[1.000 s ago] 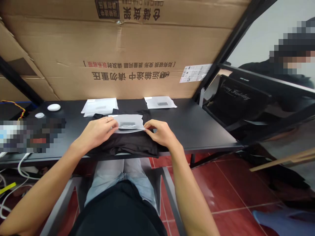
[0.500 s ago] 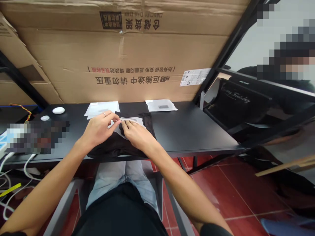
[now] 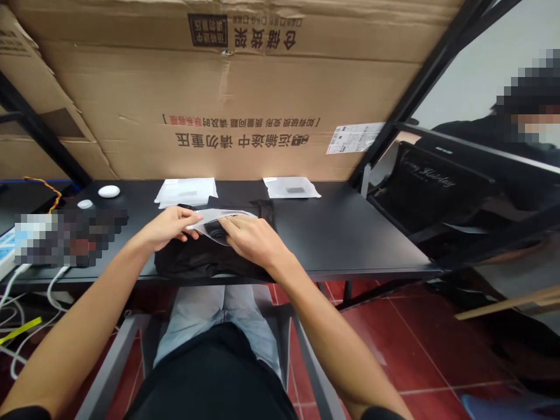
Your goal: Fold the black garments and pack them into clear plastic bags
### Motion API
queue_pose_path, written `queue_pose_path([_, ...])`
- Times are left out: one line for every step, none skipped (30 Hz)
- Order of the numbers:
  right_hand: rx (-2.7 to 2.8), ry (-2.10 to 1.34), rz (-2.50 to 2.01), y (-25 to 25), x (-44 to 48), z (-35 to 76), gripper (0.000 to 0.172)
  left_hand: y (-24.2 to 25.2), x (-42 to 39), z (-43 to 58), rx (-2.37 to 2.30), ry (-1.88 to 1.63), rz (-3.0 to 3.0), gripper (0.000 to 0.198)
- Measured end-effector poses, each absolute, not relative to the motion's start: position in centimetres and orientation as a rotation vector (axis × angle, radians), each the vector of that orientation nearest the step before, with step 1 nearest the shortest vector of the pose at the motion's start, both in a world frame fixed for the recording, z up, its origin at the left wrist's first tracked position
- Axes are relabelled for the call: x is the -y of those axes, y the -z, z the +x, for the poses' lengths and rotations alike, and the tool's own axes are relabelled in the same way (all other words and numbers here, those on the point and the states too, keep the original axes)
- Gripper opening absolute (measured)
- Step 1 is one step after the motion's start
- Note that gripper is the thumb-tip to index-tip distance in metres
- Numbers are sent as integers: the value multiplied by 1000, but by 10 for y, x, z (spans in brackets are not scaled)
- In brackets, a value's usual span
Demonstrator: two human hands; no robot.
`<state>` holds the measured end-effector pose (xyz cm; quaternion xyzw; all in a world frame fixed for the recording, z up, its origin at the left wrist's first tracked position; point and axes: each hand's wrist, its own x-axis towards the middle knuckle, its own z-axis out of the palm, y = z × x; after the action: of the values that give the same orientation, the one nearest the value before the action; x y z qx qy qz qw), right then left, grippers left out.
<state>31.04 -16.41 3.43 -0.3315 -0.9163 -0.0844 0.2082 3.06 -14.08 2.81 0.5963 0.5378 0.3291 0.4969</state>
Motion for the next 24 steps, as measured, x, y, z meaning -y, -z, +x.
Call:
queue_pose_path([2513, 184, -875, -35, 167, 314, 42, -29, 140, 29, -1284, -845, 1406, 54])
queue_pose_path([2470, 130, -819, -35, 172, 317, 44, -31, 138, 27, -1272, -899, 1378, 54])
queue_pose_path([2419, 71, -755, -37, 177, 320, 46, -33, 137, 23, -1261, -955, 1357, 54])
queue_pose_path([2360, 7, -688, -39, 183, 322, 48, -35, 135, 18, -1244, -1004, 1340, 53])
queue_pose_path([2294, -61, -619, -42, 188, 323, 50, -38, 133, 11, -1219, -1042, 1324, 52])
queue_pose_path([2228, -127, -554, -45, 194, 324, 53, -41, 130, 4, -1190, -1071, 1306, 50])
queue_pose_path([2164, -183, -494, -48, 198, 324, 56, -43, 126, -4, -1166, -1099, 1286, 48])
queue_pose_path([2103, -223, -443, -51, 201, 325, 59, -45, 121, -12, -1150, -1130, 1265, 47])
queue_pose_path([2053, -246, -408, -52, 201, 326, 61, -47, 115, -21, -1148, -1172, 1242, 46])
queue_pose_path([2013, -253, -392, -53, 200, 329, 62, -49, 108, -30, -1161, -1223, 1219, 46])
queue_pose_path([1983, -253, -398, -52, 196, 332, 61, -49, 101, -38, -1195, -1276, 1192, 46])
queue_pose_path([1961, -254, -426, -50, 191, 336, 59, -50, 92, -47, -1241, -1319, 1164, 44])
queue_pose_path([1945, -260, -473, -46, 185, 341, 57, -49, 84, -55, -1294, -1348, 1139, 42])
queue_pose_path([1935, -269, -530, -42, 178, 346, 56, -48, 75, -62, -1352, -1365, 1117, 39])
queue_pose_path([1931, -280, -584, -38, 171, 352, 54, -47, 67, -68, -1410, -1372, 1103, 35])
queue_pose_path([1933, -290, -629, -33, 164, 358, 53, -45, 59, -73, -1466, -1374, 1095, 32])
queue_pose_path([1942, -295, -668, -29, 159, 363, 53, -43, 51, -77, -1516, -1372, 1093, 29])
queue_pose_path([1958, -292, -700, -25, 154, 367, 53, -40, 45, -80, -1563, -1366, 1097, 27])
queue_pose_path([1978, -284, -728, -22, 150, 370, 54, -37, 39, -81, -1614, -1358, 1103, 26])
queue_pose_path([1999, -273, -755, -19, 147, 372, 53, -34, 34, -82, -1667, -1350, 1113, 26])
queue_pose_path([2019, -258, -779, -17, 145, 374, 53, -31, 29, -82, -1721, -1343, 1124, 26])
queue_pose_path([2038, -240, -800, -15, 143, 375, 52, -29, 25, -82, -1780, -1338, 1139, 27])
queue_pose_path([2058, -219, -816, -14, 141, 376, 51, -27, 22, -82, -1848, -1332, 1159, 29])
queue_pose_path([2075, -196, -827, -12, 140, 376, 50, -25, 19, -82, -1915, -1326, 1179, 32])
